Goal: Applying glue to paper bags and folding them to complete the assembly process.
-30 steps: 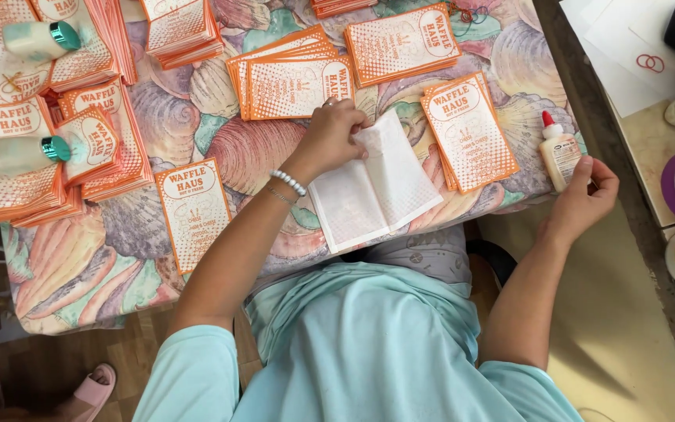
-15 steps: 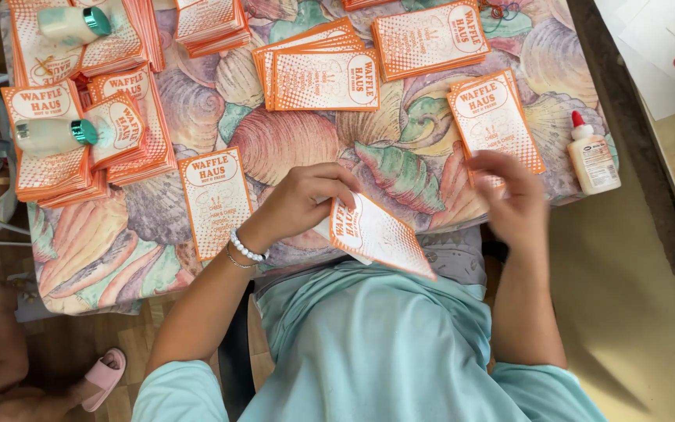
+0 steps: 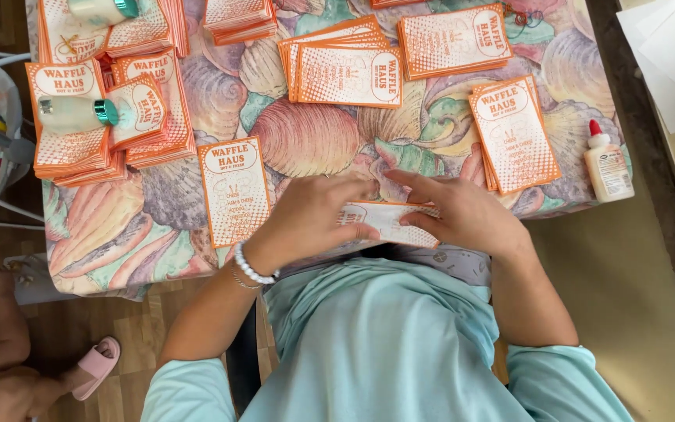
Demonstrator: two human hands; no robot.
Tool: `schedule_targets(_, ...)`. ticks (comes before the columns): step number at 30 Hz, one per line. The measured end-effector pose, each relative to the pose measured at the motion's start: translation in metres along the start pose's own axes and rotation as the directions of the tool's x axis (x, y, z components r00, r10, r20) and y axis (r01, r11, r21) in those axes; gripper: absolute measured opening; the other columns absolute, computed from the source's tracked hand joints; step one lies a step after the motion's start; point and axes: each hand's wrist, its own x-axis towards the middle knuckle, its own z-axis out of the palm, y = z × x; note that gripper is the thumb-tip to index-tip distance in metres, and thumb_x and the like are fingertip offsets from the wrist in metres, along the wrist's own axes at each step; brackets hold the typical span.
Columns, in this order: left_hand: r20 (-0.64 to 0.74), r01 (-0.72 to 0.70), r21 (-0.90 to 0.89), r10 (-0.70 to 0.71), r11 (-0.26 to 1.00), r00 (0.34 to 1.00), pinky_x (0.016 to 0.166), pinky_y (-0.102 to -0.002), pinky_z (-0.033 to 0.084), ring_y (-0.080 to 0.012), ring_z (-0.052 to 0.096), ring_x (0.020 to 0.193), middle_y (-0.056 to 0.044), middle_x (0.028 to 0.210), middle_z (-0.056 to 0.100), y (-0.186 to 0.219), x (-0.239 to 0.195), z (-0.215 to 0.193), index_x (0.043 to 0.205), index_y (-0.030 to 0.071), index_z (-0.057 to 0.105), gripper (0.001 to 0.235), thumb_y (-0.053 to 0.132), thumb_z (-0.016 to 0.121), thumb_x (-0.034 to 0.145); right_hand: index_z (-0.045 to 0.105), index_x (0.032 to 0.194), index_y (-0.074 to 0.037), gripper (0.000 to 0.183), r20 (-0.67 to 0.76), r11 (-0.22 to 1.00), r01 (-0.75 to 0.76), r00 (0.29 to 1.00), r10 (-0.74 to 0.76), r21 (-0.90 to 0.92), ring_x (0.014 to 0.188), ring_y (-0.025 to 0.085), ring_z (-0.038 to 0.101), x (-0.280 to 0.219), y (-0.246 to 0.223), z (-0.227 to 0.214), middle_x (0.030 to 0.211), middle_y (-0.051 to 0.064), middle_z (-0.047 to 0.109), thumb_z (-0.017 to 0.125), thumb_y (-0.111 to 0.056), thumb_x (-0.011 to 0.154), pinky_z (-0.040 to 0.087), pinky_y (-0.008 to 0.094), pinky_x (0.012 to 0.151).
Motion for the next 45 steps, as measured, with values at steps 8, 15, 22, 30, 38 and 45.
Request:
schedule_targets(8, -0.344, 0.121, -0.533, -0.345, 0.837, 0.873, 0.07, -0.024, 0.055, -0.0116, 0.07, 0.074, 0.001, 0.072, 0.076, -0.023, -0.017, 0.06, 0.092, 0.018, 0.081, 0.005, 0.021, 0.082, 0.088, 0.048, 0.138, 0.009, 0.083, -0.671, 0.921, 0.256, 0.742, 0.009, 0.295, 0.123, 0.044, 0.064, -0.039, 0.046, -0.015, 0.127, 0.032, 0.061, 0.085, -0.025, 0.073, 0.05, 0.05, 0.112)
schedule_targets(15, -0.211, 0.165, -0.784, -0.506, 0.599, 0.837, 0.065, -0.018, 0.049, -0.0025, 0.057, 0.068, -0.001, 0.061, 0.069, -0.057, -0.035, 0.146, 0.091, 0.009, 0.08, 0.009, 0.015, 0.085, 0.085, 0.048, 0.148, 0.002, 0.076, -0.694, 0.716, 0.273, 0.604, 0.392, 0.643, 0.086, 0.023, 0.075, -0.043, 0.087, 0.072, 0.091, 0.021, 0.072, 0.085, 0.004, 0.081, 0.061, 0.031, 0.081)
schedule_targets(22, -0.492, -0.086, -0.504, -0.203, 0.86, 0.846, 0.097, -0.038, 0.056, -0.0221, 0.075, 0.104, -0.006, 0.1, 0.079, 0.025, 0.012, 0.048, 0.117, 0.011, 0.075, 0.049, 0.028, 0.093, 0.075, 0.054, 0.142, 0.007, 0.073, -0.678, 0.93, 0.149, 0.723, 0.13, 0.337, 0.074, 0.016, 0.071, -0.038, 0.001, 0.035, 0.082, 0.018, 0.075, 0.089, 0.005, 0.078, 0.055, 0.026, 0.08)
schedule_targets(30, -0.615, -0.136, -0.408, -0.161, 0.903, 0.772, 0.091, -0.04, 0.06, -0.0259, 0.077, 0.079, -0.005, 0.074, 0.076, 0.034, 0.016, 0.058, 0.092, 0.011, 0.08, 0.011, 0.01, 0.086, 0.083, 0.048, 0.141, 0.012, 0.076, -0.754, 0.874, 0.311, 0.651, 0.09, 0.373, 0.085, 0.03, 0.075, -0.039, -0.003, 0.038, 0.088, 0.025, 0.074, 0.085, 0.015, 0.074, 0.06, 0.042, 0.088)
schedule_targets(38, -0.649, -0.209, -0.373, -0.094, 0.904, 0.755, 0.097, -0.043, 0.058, -0.024, 0.077, 0.079, -0.004, 0.076, 0.077, 0.04, 0.011, 0.059, 0.09, 0.011, 0.079, 0.008, 0.009, 0.084, 0.084, 0.045, 0.141, 0.015, 0.075, -0.802, 0.841, 0.412, 0.596, 0.041, 0.349, 0.078, 0.036, 0.07, -0.046, 0.01, 0.049, 0.082, 0.03, 0.07, 0.079, 0.024, 0.075, 0.058, 0.048, 0.083)
schedule_targets(45, -0.654, -0.203, -0.333, -0.07, 0.921, 0.754, 0.1, -0.045, 0.056, -0.0259, 0.078, 0.077, -0.004, 0.074, 0.076, 0.041, 0.004, 0.052, 0.091, 0.011, 0.079, 0.009, 0.009, 0.084, 0.084, 0.045, 0.139, 0.015, 0.073, -0.802, 0.82, 0.441, 0.597, 0.036, 0.365, 0.075, 0.034, 0.068, -0.044, 0.006, 0.049, 0.079, 0.03, 0.069, 0.078, 0.024, 0.075, 0.058, 0.048, 0.082)
